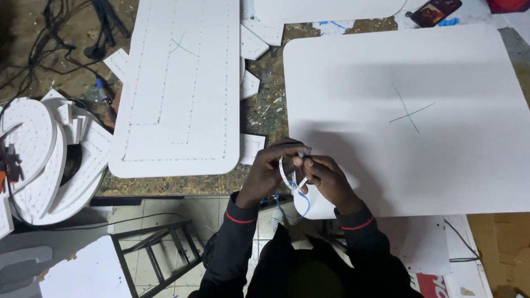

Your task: The person pulls a length of blue tape from a white plastic spool and applies it along the edges of a white rectangular board. They smooth the tape down with their fingers to secure it in place.

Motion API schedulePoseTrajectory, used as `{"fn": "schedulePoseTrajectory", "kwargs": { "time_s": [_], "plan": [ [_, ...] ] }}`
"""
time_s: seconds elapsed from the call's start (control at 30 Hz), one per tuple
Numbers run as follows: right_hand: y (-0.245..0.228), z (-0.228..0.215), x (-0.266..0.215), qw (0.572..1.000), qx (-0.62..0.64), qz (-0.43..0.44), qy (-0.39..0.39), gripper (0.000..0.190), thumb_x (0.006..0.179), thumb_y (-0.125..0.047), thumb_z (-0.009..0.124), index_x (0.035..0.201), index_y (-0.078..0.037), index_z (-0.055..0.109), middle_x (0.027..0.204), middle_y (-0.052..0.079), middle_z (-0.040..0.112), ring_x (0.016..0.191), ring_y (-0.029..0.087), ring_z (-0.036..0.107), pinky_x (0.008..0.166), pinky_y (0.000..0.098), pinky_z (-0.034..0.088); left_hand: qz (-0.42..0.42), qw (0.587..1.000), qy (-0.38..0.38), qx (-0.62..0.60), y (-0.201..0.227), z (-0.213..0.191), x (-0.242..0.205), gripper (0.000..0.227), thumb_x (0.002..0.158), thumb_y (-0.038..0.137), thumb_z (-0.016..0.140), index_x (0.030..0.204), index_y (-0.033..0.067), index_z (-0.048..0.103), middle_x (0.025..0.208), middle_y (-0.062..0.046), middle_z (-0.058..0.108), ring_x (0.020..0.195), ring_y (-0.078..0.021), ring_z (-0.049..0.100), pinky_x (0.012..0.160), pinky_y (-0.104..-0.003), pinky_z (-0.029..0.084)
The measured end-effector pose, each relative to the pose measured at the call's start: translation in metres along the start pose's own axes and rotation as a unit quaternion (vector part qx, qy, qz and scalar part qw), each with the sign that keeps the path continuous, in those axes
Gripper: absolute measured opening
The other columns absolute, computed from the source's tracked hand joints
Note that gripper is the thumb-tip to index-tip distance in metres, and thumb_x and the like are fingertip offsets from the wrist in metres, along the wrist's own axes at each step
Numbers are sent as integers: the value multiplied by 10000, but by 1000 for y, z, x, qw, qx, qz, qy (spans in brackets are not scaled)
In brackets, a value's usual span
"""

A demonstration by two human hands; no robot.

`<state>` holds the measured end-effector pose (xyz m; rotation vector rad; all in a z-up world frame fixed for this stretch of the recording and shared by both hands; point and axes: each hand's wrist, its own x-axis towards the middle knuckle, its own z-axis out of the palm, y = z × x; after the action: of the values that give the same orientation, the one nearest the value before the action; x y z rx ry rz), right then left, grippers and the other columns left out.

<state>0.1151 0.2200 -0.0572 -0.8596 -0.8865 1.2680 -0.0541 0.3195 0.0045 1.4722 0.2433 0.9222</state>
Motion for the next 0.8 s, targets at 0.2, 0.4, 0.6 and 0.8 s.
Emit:
{"fn": "schedulePoseTrajectory", "kwargs": {
  "time_s": [0.2, 0.4, 0.6, 0.8],
  "plan": [
    [16, -27, 24, 993, -103, 31, -42, 397, 1181, -287, 577, 959, -18, 767, 712, 151, 677, 635, 204, 709, 619, 338, 601, -33, 997, 64, -41, 22, 9, 6, 183, 995, 129, 888, 1111, -7, 850, 955, -122, 758, 973, -174, 658, 919, -384, 581],
    [-57, -17, 24, 935, -352, -10, 42, 331, 1124, -168, 689, 1382, 37, 726, 870, 208, 791, 760, 270, 830, 735, 382, 682, -18, 988, 93, 123, 7, 1, 15, 136, 994, 60, 877, 1119, 8, 859, 888, -164, 737, 908, -271, 721, 860, -447, 586],
    [-76, -27, 28, 955, -288, -37, 56, 220, 1071, -186, 782, 1125, 19, 839, 816, 182, 794, 783, 228, 801, 733, 394, 716, 53, 953, 95, 284, -9, 22, 16, 172, 1065, 128, 806, 1197, 27, 851, 1003, -214, 801, 909, -415, 782, 878, -502, 628],
    [-68, -35, 37, 969, -242, -39, 26, 200, 1064, -146, 764, 1056, 49, 809, 804, 194, 779, 798, 247, 795, 730, 387, 715, 76, 932, 76, 346, -15, 31, 12, 239, 1085, 47, 704, 1300, 11, 802, 1086, -244, 778, 1012, -517, 755, 909, -565, 597]
  ]
}}
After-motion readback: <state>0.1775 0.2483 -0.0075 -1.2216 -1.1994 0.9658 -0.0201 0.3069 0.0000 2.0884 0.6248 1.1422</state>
